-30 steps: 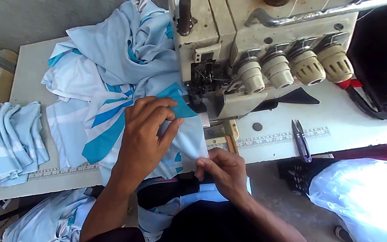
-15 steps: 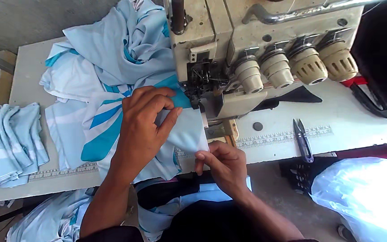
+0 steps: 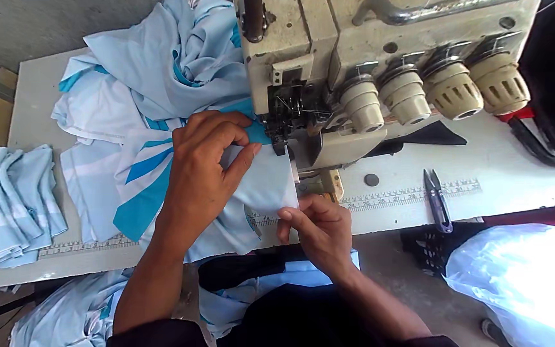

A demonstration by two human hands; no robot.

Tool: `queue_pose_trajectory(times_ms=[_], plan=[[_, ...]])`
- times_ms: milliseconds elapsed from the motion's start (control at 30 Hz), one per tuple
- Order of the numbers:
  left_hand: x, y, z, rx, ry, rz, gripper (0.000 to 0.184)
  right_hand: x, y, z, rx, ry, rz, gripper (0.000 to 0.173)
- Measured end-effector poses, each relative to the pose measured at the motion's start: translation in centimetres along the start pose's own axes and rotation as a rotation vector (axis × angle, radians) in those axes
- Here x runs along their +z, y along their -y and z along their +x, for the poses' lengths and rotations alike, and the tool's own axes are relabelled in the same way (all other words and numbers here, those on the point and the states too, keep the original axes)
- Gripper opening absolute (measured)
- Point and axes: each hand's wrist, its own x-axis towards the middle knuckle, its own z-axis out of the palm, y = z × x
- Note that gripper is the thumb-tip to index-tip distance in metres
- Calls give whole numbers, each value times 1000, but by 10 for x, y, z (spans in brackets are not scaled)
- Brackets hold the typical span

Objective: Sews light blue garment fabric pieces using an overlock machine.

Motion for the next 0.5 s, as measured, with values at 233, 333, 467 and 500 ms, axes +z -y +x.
queue_pose_trajectory(times_ms=[233,333,467,500], plan=[[0,9,6,20,-2,-28,18,2,-2,6,-10,-12,-4,8],[0,16,15,26,-3,-56,16,6,-3,13,-18,-38,-26,9],[-7,8,1,209,-19,2,17,7,-2,13,-40,-46,-64,10],[-11,2,-9,286,30,-11,18,6,-1,11,-52,-44,-93,10]])
